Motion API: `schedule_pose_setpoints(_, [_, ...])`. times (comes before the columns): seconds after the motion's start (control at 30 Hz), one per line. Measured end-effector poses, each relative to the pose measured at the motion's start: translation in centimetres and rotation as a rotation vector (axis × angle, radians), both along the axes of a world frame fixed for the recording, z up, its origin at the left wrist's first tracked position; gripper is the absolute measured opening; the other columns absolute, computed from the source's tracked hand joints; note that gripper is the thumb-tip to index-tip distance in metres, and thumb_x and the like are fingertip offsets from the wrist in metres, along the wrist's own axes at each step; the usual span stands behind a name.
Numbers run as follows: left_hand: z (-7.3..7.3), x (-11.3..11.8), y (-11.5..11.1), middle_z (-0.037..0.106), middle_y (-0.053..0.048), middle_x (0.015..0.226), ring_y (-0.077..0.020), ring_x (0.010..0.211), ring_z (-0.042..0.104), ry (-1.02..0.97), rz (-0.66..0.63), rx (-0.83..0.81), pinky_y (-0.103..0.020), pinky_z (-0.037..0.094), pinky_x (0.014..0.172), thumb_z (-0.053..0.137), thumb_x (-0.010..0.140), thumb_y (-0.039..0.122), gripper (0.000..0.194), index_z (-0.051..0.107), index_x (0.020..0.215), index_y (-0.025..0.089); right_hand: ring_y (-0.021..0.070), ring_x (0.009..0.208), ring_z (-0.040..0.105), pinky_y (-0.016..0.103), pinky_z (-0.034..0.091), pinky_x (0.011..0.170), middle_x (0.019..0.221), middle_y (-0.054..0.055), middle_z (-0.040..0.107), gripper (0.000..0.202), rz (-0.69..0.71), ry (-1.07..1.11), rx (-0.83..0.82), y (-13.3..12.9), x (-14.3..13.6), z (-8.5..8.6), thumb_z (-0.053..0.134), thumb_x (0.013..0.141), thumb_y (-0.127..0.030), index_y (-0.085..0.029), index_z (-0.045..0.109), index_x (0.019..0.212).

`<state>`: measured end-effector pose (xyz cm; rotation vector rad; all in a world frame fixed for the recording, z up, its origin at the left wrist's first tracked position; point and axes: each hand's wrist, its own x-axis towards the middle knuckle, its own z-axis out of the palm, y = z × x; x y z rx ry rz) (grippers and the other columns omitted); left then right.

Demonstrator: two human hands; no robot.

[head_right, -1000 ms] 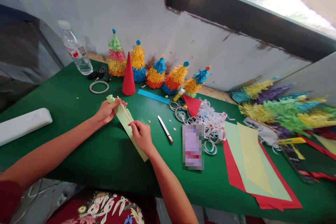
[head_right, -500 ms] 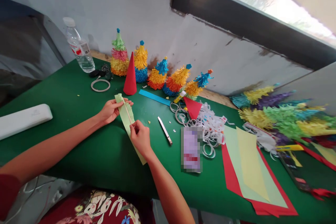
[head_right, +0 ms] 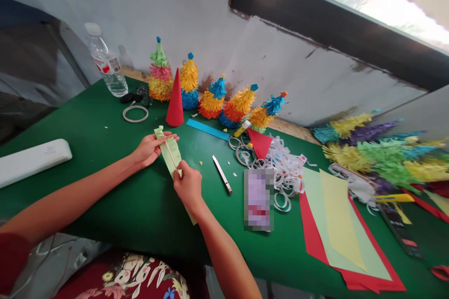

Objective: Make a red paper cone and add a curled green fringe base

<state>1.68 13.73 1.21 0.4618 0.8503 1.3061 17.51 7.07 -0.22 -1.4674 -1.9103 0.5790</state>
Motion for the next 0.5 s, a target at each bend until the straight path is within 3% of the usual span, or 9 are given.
schedule_pose_setpoints(0.17, [0.4, -0.9, 0.8, 0.071, -0.017, 0.103, -0.0241, 0.107, 0.065, -0.028, 0.060, 0.020, -0.042, 0.046, 0.103, 0.048, 0.086, 0.003, 0.015, 0.062, 0.091, 0.008, 0.0092, 0.043, 0.035, 0.021, 0.030, 0.050, 0.048, -0.008, 0.041, 0.005, 0.064, -0.006, -0.010, 0.5, 1.2, 0.6, 0.057, 0.076, -0.025, -0.021, 0.057, 0.073])
schedule_pose_setpoints(0.3, [0.9, -1.6, 1.3, 0.069, -0.018, 0.110, -0.0255, 0.115, 0.060, -0.064, 0.104, 0.033, -0.045, 0.044, 0.105, 0.047, 0.085, 0.003, 0.016, 0.061, 0.092, 0.008, 0.0106, 0.048, 0.043, 0.023, 0.036, 0.055, 0.051, -0.005, 0.048, 0.017, 0.061, 0.136, -0.020, 1.2, 2.5, 1.6, 0.060, 0.079, -0.032, -0.020, 0.059, 0.067])
schedule_pose_setpoints(0.4, [1.1, -1.3, 0.9, 0.070, -0.017, 0.108, -0.0260, 0.116, 0.060, -0.072, 0.053, 0.043, -0.044, 0.043, 0.106, 0.048, 0.086, 0.004, 0.017, 0.063, 0.094, 0.008, 0.0175, 0.077, 0.059, 0.030, 0.045, 0.075, 0.081, 0.005, 0.066, 0.021, 0.030, 0.221, 0.014, 1.8, 2.9, 2.0, 0.059, 0.082, -0.034, -0.020, 0.065, 0.068])
schedule_pose_setpoints(0.5, [1.3, -0.8, 0.3, 0.070, -0.015, 0.109, -0.0260, 0.119, 0.058, -0.083, -0.035, 0.083, -0.043, 0.042, 0.107, 0.049, 0.086, 0.006, 0.020, 0.065, 0.097, 0.009, 0.0229, 0.106, 0.058, 0.036, 0.042, 0.093, 0.112, 0.009, 0.065, 0.019, 0.096, 0.314, -0.054, 2.2, 2.6, 1.7, 0.059, 0.083, -0.032, -0.021, 0.069, 0.072])
